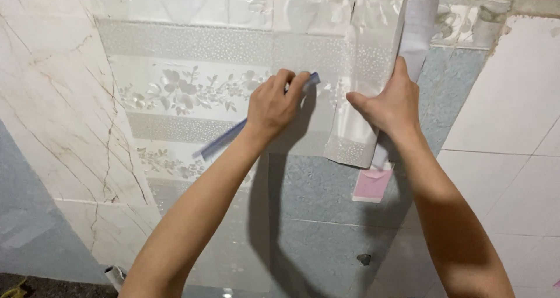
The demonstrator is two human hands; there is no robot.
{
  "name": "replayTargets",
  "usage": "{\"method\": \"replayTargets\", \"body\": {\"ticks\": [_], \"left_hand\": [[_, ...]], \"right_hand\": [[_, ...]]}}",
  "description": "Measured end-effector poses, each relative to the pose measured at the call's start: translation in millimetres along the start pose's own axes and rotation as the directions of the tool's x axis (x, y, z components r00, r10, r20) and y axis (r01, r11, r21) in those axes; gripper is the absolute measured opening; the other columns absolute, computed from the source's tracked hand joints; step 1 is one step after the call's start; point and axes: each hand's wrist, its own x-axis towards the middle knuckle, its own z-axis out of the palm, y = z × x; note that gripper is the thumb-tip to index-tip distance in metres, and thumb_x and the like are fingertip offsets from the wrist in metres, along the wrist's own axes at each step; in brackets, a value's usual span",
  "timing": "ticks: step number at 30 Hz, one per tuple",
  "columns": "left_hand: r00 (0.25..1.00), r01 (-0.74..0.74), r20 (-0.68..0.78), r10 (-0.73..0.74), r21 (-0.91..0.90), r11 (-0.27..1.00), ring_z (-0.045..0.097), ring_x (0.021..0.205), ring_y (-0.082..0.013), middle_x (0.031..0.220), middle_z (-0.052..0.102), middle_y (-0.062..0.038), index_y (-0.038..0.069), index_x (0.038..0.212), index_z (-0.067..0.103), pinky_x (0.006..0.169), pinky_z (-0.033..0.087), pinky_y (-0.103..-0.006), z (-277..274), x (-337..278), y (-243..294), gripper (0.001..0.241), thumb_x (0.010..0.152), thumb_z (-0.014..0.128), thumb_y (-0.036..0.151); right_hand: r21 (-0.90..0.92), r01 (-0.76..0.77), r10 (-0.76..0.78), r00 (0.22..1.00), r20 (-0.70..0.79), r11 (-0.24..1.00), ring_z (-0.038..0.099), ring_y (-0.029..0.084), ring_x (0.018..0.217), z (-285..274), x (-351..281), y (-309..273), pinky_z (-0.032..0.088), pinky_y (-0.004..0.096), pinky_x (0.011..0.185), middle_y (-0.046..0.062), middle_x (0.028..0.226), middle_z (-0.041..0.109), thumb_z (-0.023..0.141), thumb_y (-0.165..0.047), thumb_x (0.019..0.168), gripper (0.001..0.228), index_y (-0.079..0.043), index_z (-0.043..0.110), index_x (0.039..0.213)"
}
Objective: Applying a decorative vinyl wrap to a tiled wall by smoothing it with a ruler and trimming the excess with scissors.
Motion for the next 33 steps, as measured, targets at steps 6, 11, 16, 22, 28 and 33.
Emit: {"method": "replayTargets", "body": {"ticks": [6, 11, 16, 22, 28, 33], "left_hand": [[0.943, 0.209, 0.293, -0.155, -0.162, 0.964, 0.065, 0.054, -0.0311, 0.095, 0.053, -0.002, 0.022, 0.13, 0.054, 0.047, 0.056, -0.0435, -13, -20, 10, 0.035, 0.097, 0.063, 0.026], [0.963, -0.028, 0.26, 0.069, -0.158, 0.987, 0.065, 0.054, -0.0182, 0.087, 0.051, 0.005, 0.027, 0.131, 0.059, 0.049, 0.056, -0.0339, -9, -38, 17, 0.033, 0.101, 0.046, 0.018], [0.959, 0.062, 0.278, -0.044, -0.055, 0.997, 0.063, 0.052, -0.0154, 0.086, 0.048, 0.008, 0.033, 0.136, 0.056, 0.044, 0.053, -0.0315, -3, -34, 25, 0.033, 0.104, 0.047, 0.03], [0.919, -0.085, 0.357, 0.167, -0.233, 0.969, 0.069, 0.063, -0.021, 0.085, 0.052, 0.003, 0.029, 0.137, 0.057, 0.05, 0.057, -0.0357, -14, -74, 32, 0.038, 0.101, 0.044, 0.026], [0.879, -0.187, 0.399, 0.262, -0.216, 0.958, 0.07, 0.067, -0.0178, 0.088, 0.054, 0.003, 0.026, 0.138, 0.054, 0.053, 0.058, -0.0331, -20, -77, 31, 0.039, 0.102, 0.039, 0.02], [0.82, 0.531, 0.482, -0.307, -0.446, 0.72, 0.068, 0.098, -0.0393, 0.107, 0.06, -0.015, 0.012, 0.138, 0.045, 0.077, 0.059, -0.0514, -23, -50, 25, 0.033, 0.108, 0.043, 0.024]], "right_hand": [[0.04, 0.044, -0.043, 0.998, -0.044, 0.998, 0.061, 0.065, 0.103, 3, -7, 3, 0.054, 0.065, 0.081, 0.043, 0.108, 0.063, 0.096, -0.018, 0.068, 0.08, 0.006, 0.044, 0.125], [0.006, 0.106, -0.106, 0.993, -0.049, 0.994, 0.06, 0.067, 0.102, 5, -5, 5, 0.053, 0.068, 0.082, 0.045, 0.107, 0.062, 0.096, -0.014, 0.071, 0.081, 0.008, 0.041, 0.126], [0.049, 0.11, -0.108, 0.993, -0.04, 0.993, 0.063, 0.064, 0.101, 4, 3, 17, 0.056, 0.063, 0.079, 0.04, 0.106, 0.064, 0.098, -0.014, 0.071, 0.081, 0.004, 0.041, 0.126], [0.295, -0.074, 0.057, 0.996, 0.066, 0.953, 0.067, 0.027, 0.081, 0, 9, 37, 0.055, 0.038, 0.064, 0.016, 0.084, 0.064, 0.098, -0.018, 0.064, 0.062, -0.004, 0.057, 0.109], [0.584, -0.112, 0.009, 0.984, 0.175, 0.804, 0.071, 0.016, 0.078, 3, 14, 57, 0.062, 0.031, 0.067, 0.01, 0.087, 0.071, 0.096, -0.005, 0.065, 0.057, -0.003, 0.058, 0.109], [0.798, -0.047, -0.497, 0.76, 0.419, 0.601, 0.063, 0.03, 0.123, -18, -7, 45, 0.049, 0.05, 0.108, 0.025, 0.128, 0.069, 0.036, -0.026, 0.095, 0.056, 0.007, 0.061, 0.133]]}}
